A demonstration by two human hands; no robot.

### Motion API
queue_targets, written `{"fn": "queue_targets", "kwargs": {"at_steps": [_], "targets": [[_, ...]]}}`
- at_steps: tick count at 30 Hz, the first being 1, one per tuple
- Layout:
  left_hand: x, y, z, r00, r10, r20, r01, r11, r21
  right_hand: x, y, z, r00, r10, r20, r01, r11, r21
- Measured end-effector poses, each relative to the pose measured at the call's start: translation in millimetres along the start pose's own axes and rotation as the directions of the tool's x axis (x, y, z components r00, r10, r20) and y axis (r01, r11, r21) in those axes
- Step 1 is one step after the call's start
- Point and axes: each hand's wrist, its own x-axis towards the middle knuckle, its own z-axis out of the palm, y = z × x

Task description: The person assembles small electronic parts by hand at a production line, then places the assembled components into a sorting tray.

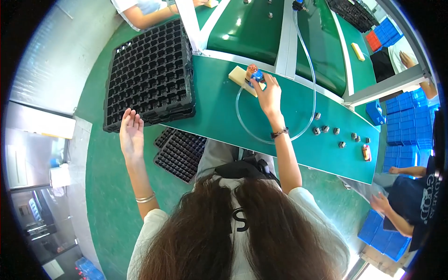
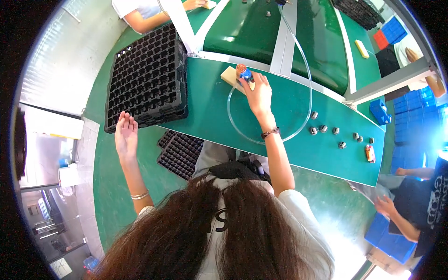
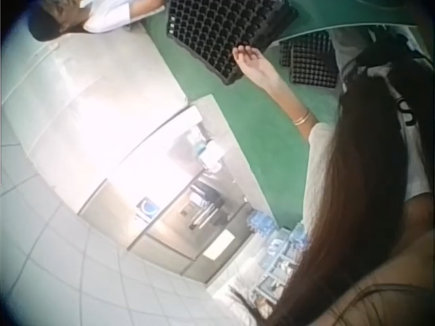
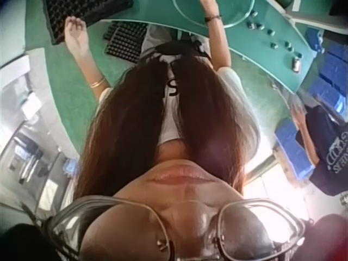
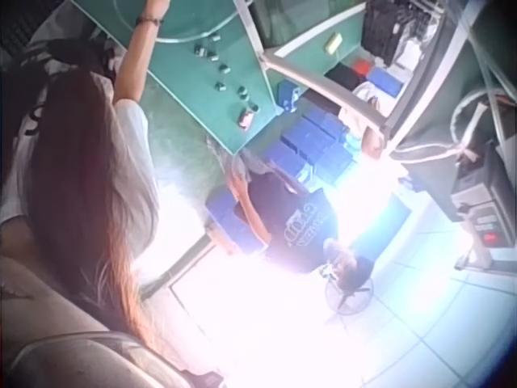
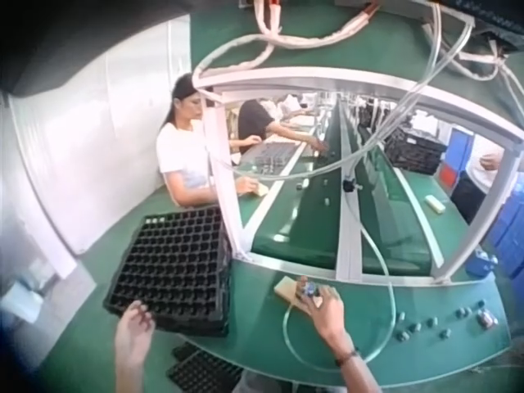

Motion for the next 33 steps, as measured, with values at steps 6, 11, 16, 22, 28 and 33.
{"fn": "queue_targets", "kwargs": {"at_steps": [6, 11, 16, 22, 28, 33], "targets": [[-2.0, 0.6, -2.1, 1.0, 0.001, 0.004, -0.001, 1.0, 0.0, 4.2, -3.7, 15.0, 0.994, -0.034, -0.101, 0.03, 0.999, -0.04], [-2.8, -1.8, -1.5, 1.0, -0.001, -0.001, 0.001, 1.0, 0.003, 3.1, -7.1, 16.7, 0.995, -0.017, -0.1, 0.012, 0.999, -0.047], [-4.3, -3.6, 1.2, 1.0, -0.018, 0.006, 0.018, 1.0, 0.0, 1.6, -7.7, 17.6, 0.991, -0.02, -0.132, 0.016, 0.999, -0.035], [11.5, -2.1, 10.4, 0.999, 0.006, 0.034, -0.008, 0.999, 0.051, 6.9, -2.3, 19.1, 0.994, -0.004, -0.114, 0.0, 0.999, -0.035], [66.8, 8.9, 35.5, 0.986, 0.098, 0.136, -0.145, 0.905, 0.401, 21.1, 3.3, 34.9, 0.993, 0.115, -0.038, -0.105, 0.976, 0.188], [204.4, 14.0, 38.5, 0.786, 0.547, 0.288, -0.444, 0.176, 0.878, 52.4, 46.0, 46.3, 0.926, 0.089, 0.367, -0.201, 0.94, 0.277]]}}
